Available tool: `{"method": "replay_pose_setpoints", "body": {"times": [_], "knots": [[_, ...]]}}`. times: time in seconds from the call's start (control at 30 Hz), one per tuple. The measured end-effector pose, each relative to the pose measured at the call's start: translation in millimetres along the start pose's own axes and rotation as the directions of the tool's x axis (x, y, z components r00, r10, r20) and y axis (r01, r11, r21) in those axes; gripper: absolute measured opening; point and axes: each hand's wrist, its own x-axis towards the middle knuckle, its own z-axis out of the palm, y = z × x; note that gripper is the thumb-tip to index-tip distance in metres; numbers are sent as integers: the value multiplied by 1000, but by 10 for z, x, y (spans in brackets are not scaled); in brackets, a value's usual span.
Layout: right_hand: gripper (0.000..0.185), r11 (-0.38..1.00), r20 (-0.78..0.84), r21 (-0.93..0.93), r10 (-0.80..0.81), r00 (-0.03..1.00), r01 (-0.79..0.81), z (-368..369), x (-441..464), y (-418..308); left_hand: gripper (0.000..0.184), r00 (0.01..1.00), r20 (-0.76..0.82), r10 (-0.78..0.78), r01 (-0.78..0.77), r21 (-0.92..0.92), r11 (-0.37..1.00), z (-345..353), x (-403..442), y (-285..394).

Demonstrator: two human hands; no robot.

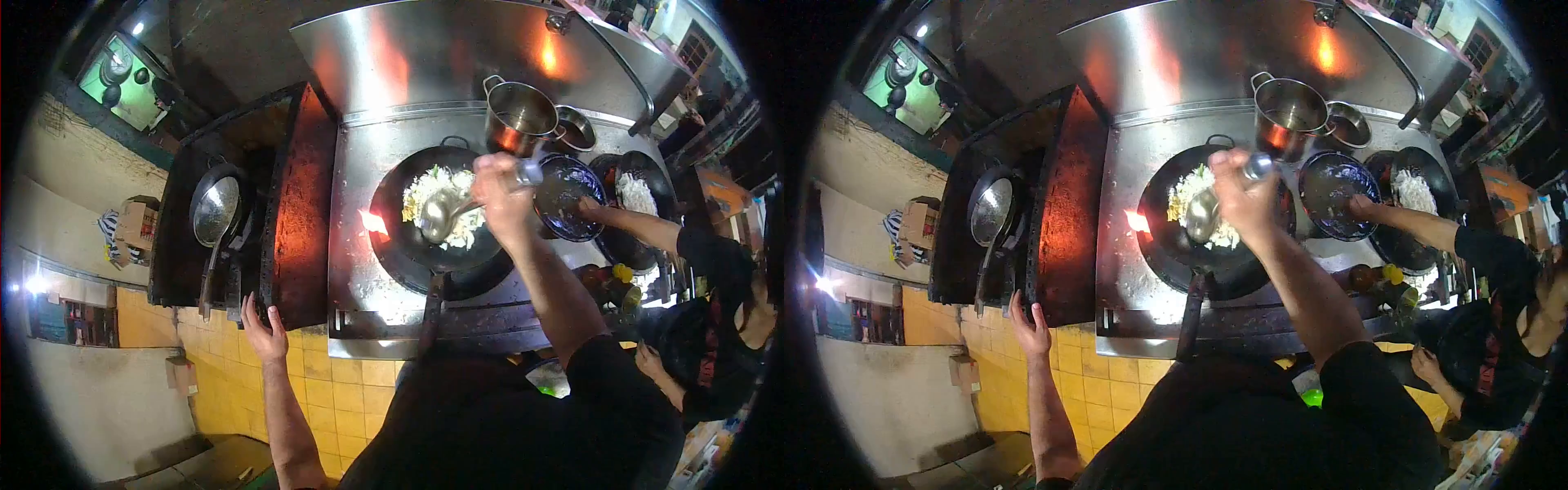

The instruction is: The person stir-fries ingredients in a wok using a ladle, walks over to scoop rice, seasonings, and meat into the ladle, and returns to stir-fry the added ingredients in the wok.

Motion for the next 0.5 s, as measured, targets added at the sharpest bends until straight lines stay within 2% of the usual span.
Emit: {"method": "replay_pose_setpoints", "body": {"times": [0.03, 0.07, 0.1, 0.17, 0.2, 0.23, 0.3, 0.33, 0.43, 0.47, 0.5], "knots": [[31, 998, 14, -54, -25, 1000, 26, 4, -9, 134, 54, 1000, -6, -20, 20, -40, 999, 5, -9, 41], [39, 980, 64, -170, -95, 993, 105, -33, 36, 126, 53, 999, -14, -45, 43, -77, 996, 6, -17, 59], [38, 963, -54, -135, -242, 969, 233, 115, 130, -203, 53, 996, -85, -20, 12, -94, 995, 42, 112, 52], [33, 990, -120, -55, -134, 984, 128, -168, 108, -361, 52, 997, -79, 17, -17, 2, 1000, -9, 27, 30], [31, 989, -55, 92, -108, 993, 113, -235, 152, -407, 52, 997, -80, 5, -5, 0, 1000, -15, 13, 36], [31, 990, -46, 90, -108, 993, 112, -209, 254, -237, 52, 996, -84, -19, 15, -49, 999, 1, 32, 55], [34, 959, -85, -226, -192, 978, 169, -178, 350, 228, 52, 997, -62, -43, 37, -96, 995, -35, -10, 65], [33, 997, -171, 75, -20, 985, 33, 25, 409, 1, 52, 998, -62, -25, 21, -58, 998, -31, -5, 67], [33, 979, -78, 179, -83, 994, 96, 4, 524, -303, 52, 997, -78, 0, 0, -6, 1000, -19, 45, 17], [33, 998, -234, 55, 18, 972, -5, 143, 544, -160, 51, 996, -87, 8, -7, 8, 1000, -19, 5, 6], [32, 986, -158, -107, -141, 977, 125, 118, 595, 248, 51, 998, -65, 9, -8, 10, 1000, -52, -64, 0]]}}
